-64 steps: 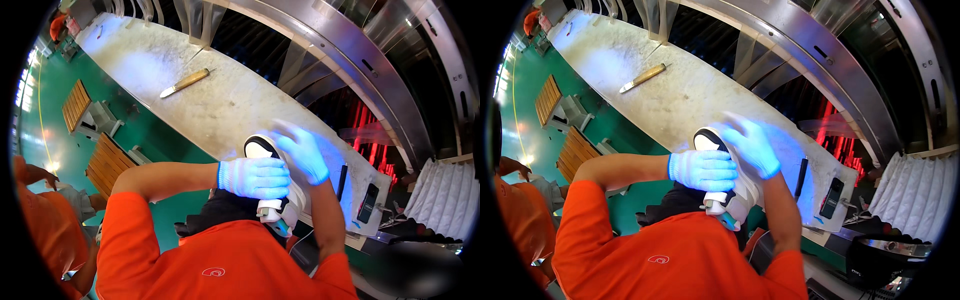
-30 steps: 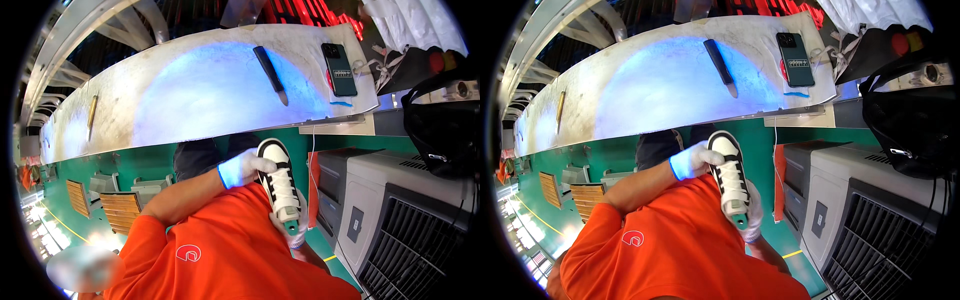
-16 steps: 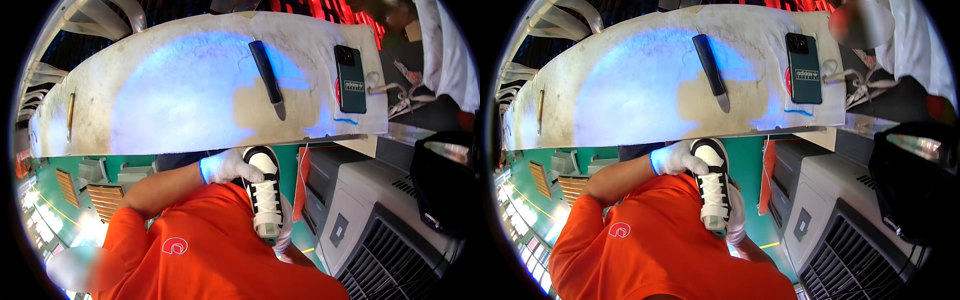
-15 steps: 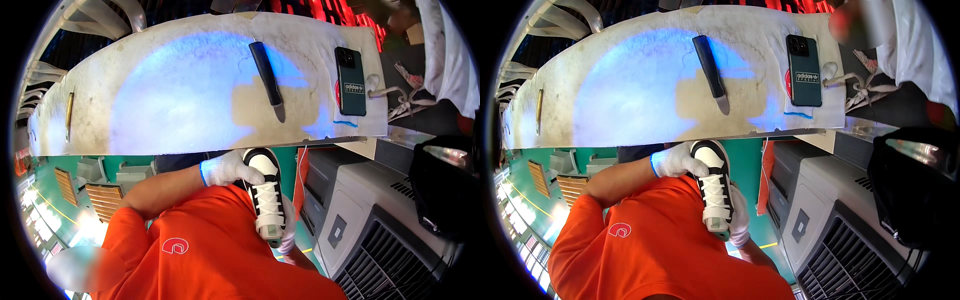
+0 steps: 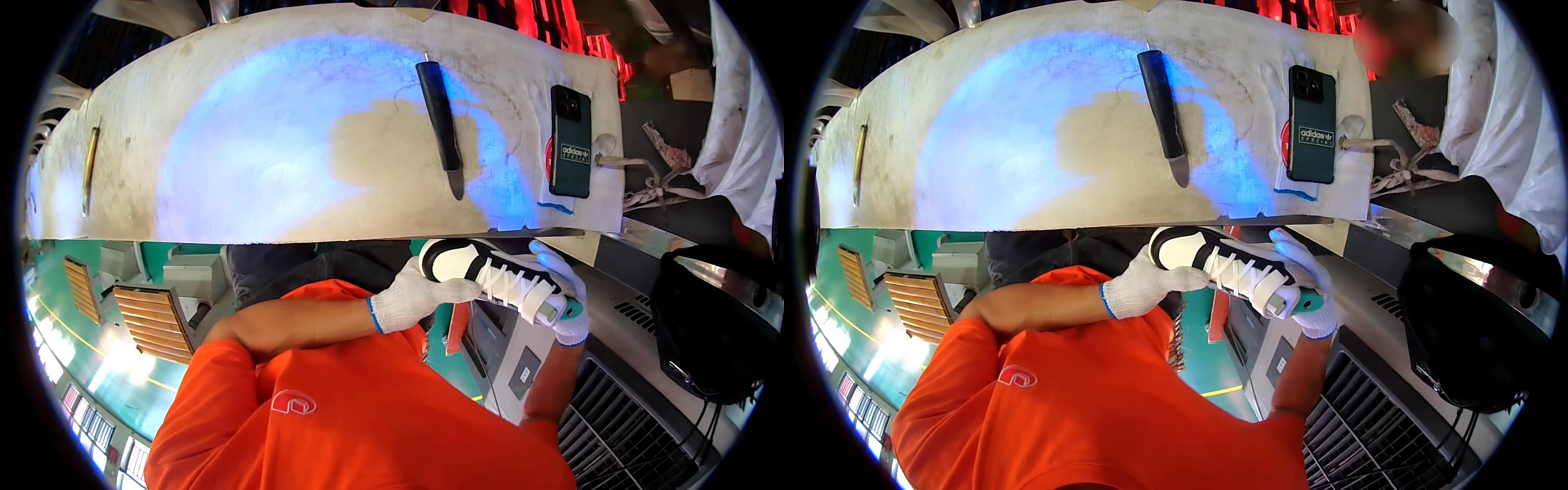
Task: The person assembles a high-top sneaker by inserting a white insole into the shoe, pressing the sole to secure it, and inspecting the fit. They handle the shoe and insole repeatedly, adjusting the tongue and sides, and place the finished shoe on the table.
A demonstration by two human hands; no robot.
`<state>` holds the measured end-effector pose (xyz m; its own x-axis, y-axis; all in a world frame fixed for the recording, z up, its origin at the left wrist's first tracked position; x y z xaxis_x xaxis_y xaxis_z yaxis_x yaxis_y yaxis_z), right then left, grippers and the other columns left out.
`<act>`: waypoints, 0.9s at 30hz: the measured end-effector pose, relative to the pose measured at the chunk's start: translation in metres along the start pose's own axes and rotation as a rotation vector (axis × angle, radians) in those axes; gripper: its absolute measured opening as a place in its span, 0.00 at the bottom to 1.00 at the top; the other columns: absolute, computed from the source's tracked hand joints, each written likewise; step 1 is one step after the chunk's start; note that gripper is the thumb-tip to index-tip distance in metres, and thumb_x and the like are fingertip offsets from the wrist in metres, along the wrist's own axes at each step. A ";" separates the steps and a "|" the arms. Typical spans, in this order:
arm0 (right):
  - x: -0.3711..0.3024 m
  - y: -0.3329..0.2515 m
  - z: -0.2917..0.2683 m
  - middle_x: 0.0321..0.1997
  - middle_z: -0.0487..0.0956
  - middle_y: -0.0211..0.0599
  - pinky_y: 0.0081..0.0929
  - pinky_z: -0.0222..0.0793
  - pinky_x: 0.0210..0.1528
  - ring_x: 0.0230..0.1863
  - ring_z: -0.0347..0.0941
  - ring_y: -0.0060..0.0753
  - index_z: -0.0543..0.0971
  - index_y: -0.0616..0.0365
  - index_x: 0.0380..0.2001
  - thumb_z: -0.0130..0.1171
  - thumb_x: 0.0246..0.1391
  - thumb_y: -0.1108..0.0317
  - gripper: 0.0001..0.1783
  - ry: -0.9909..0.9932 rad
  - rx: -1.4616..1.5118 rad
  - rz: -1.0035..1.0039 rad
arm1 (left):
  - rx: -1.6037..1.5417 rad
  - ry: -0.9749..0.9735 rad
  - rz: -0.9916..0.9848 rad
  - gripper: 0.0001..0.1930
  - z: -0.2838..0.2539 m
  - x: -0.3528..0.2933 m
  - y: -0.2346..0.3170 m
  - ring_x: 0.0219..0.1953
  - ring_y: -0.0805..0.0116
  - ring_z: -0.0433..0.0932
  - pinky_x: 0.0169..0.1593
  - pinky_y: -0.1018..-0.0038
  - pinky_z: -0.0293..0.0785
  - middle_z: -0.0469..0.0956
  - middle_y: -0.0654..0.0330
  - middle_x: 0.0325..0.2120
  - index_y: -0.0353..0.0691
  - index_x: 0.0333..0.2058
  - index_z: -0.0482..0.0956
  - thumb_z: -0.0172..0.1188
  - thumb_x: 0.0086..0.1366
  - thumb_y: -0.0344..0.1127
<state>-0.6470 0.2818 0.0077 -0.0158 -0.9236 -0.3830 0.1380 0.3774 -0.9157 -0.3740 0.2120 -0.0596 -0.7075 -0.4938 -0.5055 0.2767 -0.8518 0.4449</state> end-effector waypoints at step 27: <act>-0.015 0.030 0.400 0.62 0.83 0.40 0.39 0.79 0.62 0.60 0.82 0.35 0.77 0.56 0.66 0.81 0.55 0.62 0.38 0.084 -0.445 0.382 | -0.442 -0.407 -0.567 0.15 -0.112 -0.073 0.083 0.46 0.60 0.88 0.52 0.65 0.88 0.88 0.49 0.48 0.28 0.57 0.82 0.59 0.77 0.28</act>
<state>-0.2461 0.2796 0.0349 -0.1282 -0.7148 -0.6875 -0.2793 0.6912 -0.6665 -0.2267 0.1576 -0.0686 -0.9735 0.0615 -0.2202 -0.0233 -0.9848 -0.1722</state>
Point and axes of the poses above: each hand's wrist, its own x-axis towards the middle knuckle, its own z-axis out of the palm, y = z × x, the point moved 6 cm from there along x, towards the middle knuckle
